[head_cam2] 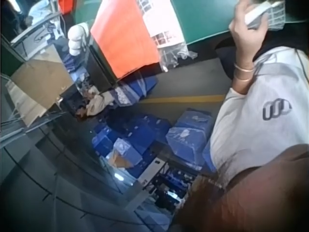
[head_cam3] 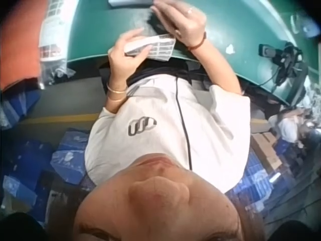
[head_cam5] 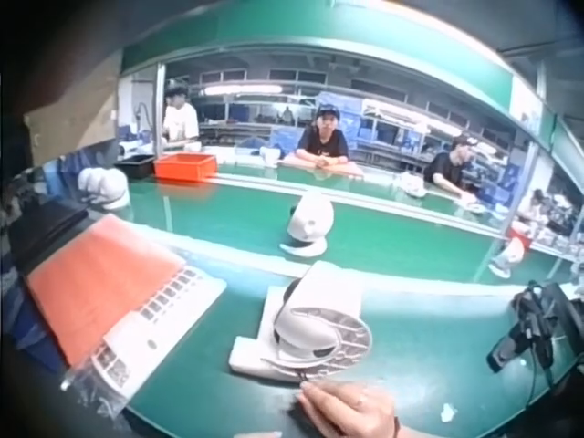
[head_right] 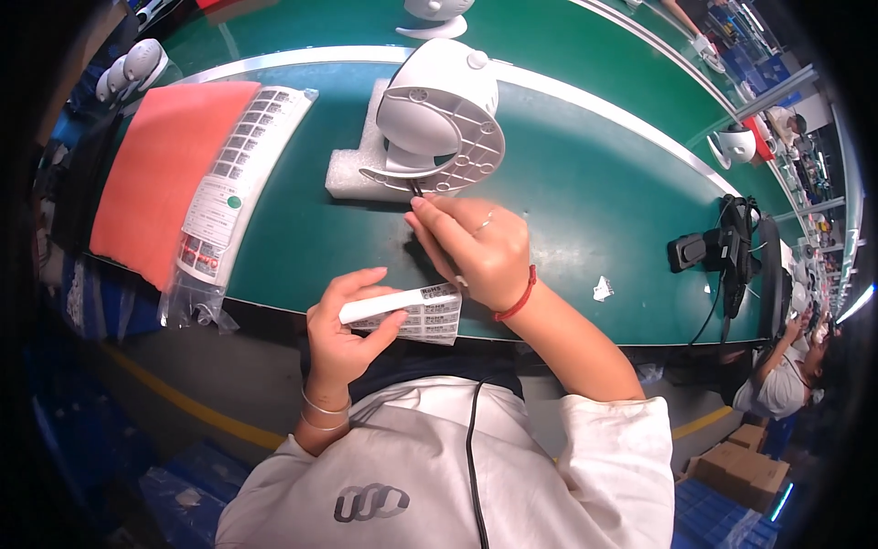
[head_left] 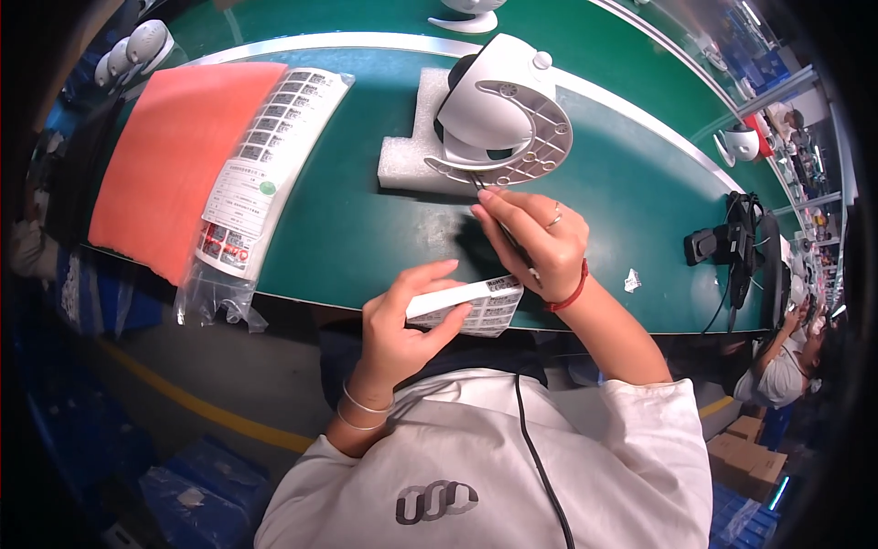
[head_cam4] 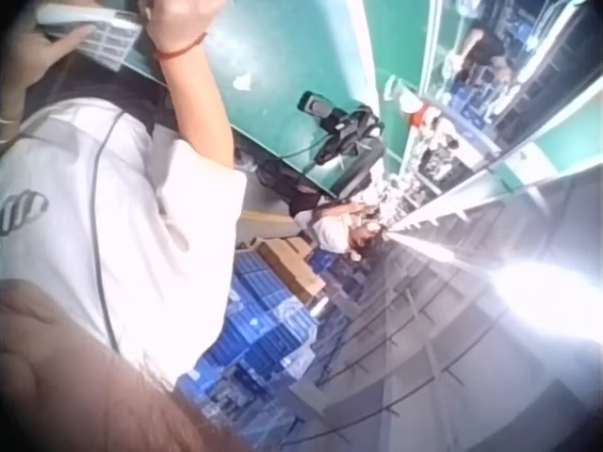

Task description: Peeling labels from a sheet using tweezers and applying them to the base of spherical electronic devices on an assembly line.

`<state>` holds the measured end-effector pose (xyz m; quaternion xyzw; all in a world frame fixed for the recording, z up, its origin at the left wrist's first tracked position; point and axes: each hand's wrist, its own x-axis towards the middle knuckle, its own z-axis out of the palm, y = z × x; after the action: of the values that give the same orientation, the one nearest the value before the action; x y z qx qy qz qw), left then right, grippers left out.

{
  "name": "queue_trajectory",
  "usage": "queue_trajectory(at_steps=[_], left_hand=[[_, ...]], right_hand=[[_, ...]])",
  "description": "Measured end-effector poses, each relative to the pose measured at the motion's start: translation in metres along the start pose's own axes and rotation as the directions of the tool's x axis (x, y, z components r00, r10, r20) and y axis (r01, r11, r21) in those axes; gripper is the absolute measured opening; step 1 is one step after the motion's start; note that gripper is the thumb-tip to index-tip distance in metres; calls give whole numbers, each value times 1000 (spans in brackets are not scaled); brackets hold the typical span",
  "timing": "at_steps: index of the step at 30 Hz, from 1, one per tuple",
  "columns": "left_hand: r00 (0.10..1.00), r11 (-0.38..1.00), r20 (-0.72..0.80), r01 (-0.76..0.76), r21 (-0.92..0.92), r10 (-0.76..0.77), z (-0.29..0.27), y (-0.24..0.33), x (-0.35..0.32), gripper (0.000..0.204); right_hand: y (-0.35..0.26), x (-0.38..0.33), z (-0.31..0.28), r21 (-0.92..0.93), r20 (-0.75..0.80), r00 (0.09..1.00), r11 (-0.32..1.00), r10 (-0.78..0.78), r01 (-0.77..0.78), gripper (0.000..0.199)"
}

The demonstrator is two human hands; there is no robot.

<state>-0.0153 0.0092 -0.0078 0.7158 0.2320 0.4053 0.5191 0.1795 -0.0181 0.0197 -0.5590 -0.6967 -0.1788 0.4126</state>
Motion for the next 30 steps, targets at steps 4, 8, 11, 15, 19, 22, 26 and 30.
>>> queue_trajectory(at_steps=[4, 8, 11, 15, 19, 22, 26, 30], left_hand=[[998, 998, 22, -59, 16, 59, -4, -1, 0, 45], [994, 994, 6, -106, -3, 106, -4, -4, 1, 45], [995, 995, 4, -96, 4, 96, -3, -5, 0, 44], [994, 993, -5, -112, 34, 112, -3, -4, -1, 43], [992, 989, -6, -121, 89, 122, -2, -2, -1, 41], [992, 986, -17, -126, 106, 128, -2, -1, 0, 41], [998, 994, 10, -68, 87, 68, -1, 3, 3, 45], [991, 989, 131, -17, 145, -2, 5, 15, 16, 51]], right_hand=[[-15, 0, -19, 464, 221, 723, 581, 655, -668, 12], [1, 23, -59, 805, 405, 681, 114, 610, -582, 27], [21, 54, -81, 782, 110, 750, 409, 653, -471, 24], [39, 94, -68, 152, 467, 801, 858, 375, -490, 24], [51, 109, -54, 110, 548, 826, 967, 133, -229, 29], [60, 107, -67, 77, 512, 845, 972, 152, -221, 25], [70, 110, -88, 69, 385, 875, 936, 293, -344, 22], [63, 112, -109, 116, 425, 797, 847, 429, -518, 24]])
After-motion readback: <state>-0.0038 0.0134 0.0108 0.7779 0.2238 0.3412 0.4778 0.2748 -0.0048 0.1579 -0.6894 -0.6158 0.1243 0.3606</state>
